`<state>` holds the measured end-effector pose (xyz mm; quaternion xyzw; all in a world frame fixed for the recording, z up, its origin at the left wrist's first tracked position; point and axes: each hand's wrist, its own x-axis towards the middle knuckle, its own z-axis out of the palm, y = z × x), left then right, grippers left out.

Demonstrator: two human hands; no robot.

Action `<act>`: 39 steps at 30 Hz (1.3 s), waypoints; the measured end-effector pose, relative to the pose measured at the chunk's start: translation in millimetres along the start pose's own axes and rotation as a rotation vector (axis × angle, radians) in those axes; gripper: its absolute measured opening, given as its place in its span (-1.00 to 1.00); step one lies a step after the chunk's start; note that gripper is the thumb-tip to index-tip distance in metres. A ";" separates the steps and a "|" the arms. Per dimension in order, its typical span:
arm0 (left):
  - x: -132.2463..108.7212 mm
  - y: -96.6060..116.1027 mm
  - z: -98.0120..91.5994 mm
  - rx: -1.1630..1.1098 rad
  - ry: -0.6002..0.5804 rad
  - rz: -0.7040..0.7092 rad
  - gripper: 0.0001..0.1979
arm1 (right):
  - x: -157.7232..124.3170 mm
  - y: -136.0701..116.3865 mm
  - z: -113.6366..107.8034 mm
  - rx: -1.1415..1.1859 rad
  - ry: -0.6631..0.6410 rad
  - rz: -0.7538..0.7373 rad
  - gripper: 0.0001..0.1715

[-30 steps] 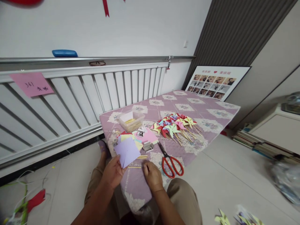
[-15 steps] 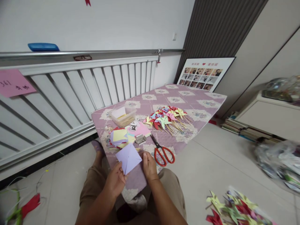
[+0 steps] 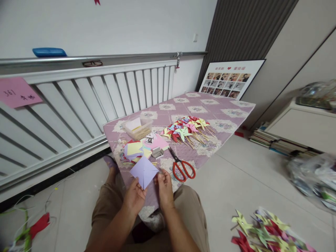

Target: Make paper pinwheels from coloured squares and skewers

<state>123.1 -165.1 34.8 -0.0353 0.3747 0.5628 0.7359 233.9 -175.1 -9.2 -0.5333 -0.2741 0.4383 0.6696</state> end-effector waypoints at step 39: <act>14.0 16.0 -26.9 0.377 -0.175 -0.007 -0.77 | -5.4 -3.5 8.3 -0.046 -0.204 0.091 -0.62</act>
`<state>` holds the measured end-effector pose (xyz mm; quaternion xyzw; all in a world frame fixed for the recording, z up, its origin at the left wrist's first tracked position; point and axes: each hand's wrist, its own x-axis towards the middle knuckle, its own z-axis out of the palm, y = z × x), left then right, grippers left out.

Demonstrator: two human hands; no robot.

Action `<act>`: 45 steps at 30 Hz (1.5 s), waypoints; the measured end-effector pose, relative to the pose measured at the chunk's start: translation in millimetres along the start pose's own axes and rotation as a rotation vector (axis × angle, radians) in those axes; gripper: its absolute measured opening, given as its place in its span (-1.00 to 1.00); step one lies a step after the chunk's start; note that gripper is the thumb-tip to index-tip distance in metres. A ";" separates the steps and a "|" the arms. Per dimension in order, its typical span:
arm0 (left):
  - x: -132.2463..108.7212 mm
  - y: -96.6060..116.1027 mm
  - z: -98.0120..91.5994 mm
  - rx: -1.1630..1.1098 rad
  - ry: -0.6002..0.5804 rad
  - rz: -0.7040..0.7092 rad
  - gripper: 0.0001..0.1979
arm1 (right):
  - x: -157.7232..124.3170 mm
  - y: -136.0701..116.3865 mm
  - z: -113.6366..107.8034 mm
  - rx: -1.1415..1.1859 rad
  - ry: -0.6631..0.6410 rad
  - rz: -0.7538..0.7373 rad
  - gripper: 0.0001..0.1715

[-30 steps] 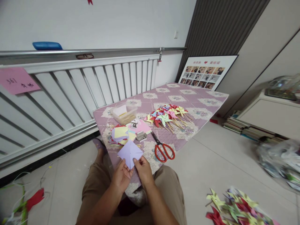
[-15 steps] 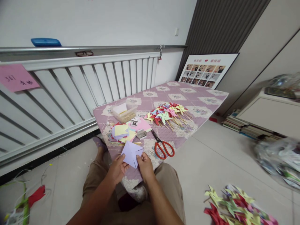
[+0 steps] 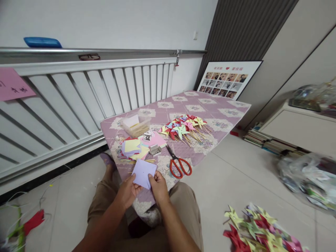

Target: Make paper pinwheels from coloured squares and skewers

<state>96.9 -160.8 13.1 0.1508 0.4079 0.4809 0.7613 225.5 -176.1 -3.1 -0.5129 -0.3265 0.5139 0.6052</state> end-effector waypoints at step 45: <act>6.7 -12.6 2.8 0.051 -0.029 0.051 -0.78 | 4.5 -2.3 0.9 -0.053 -0.047 0.037 -0.52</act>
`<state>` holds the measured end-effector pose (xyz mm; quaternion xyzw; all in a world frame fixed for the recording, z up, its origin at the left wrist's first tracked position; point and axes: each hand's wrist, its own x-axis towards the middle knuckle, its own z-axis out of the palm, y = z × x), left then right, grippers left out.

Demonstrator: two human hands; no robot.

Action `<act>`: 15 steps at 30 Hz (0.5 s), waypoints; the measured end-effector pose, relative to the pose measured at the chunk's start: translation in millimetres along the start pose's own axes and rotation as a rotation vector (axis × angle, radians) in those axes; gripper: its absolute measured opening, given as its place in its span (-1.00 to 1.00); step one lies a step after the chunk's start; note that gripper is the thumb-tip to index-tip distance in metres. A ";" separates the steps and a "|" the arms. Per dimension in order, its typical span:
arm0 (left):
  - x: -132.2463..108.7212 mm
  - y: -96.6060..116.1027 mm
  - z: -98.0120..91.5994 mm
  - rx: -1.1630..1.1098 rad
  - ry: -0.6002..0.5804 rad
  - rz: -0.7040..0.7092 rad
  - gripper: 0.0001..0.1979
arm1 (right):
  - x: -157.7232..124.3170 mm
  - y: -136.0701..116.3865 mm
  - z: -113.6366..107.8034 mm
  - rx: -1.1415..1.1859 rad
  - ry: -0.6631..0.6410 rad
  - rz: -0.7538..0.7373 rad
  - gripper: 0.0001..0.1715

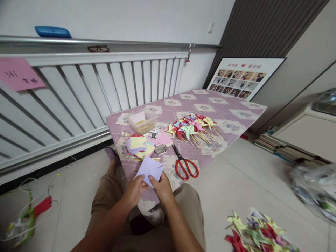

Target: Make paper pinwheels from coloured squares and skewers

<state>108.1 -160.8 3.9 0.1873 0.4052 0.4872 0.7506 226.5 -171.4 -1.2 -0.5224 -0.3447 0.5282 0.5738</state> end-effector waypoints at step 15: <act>2.3 -0.2 -1.2 -0.014 0.028 0.007 -0.72 | 2.8 3.8 -2.6 -0.044 -0.011 0.038 -0.52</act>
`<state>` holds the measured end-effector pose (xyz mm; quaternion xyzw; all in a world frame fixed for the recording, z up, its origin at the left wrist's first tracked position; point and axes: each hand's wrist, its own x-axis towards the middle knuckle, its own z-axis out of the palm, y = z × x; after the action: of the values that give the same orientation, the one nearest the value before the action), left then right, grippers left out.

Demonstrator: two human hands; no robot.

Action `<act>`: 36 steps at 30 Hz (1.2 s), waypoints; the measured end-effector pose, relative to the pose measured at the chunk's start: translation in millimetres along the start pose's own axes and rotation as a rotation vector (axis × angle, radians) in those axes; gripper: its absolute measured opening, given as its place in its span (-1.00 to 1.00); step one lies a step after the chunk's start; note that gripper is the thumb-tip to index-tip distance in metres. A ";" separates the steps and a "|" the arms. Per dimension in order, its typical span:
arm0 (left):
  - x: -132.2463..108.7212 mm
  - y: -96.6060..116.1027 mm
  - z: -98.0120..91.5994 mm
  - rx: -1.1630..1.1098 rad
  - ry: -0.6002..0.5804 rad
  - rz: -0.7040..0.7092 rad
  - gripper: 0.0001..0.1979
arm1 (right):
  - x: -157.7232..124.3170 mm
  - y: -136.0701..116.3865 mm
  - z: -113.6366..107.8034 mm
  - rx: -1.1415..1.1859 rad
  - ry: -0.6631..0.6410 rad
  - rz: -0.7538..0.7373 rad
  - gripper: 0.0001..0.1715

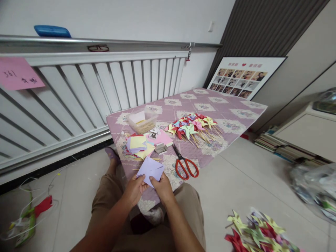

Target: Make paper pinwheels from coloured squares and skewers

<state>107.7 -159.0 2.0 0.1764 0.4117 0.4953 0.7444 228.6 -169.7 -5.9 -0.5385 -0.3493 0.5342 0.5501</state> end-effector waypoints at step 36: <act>-4.7 8.6 -0.2 -0.065 0.087 -0.024 -0.77 | 19.1 -46.0 -120.1 -0.977 0.323 -0.310 -0.73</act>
<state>101.8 -159.3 9.7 0.1255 0.4293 0.5068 0.7369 357.1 -170.7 13.8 -0.7492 -0.5436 0.1322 0.3546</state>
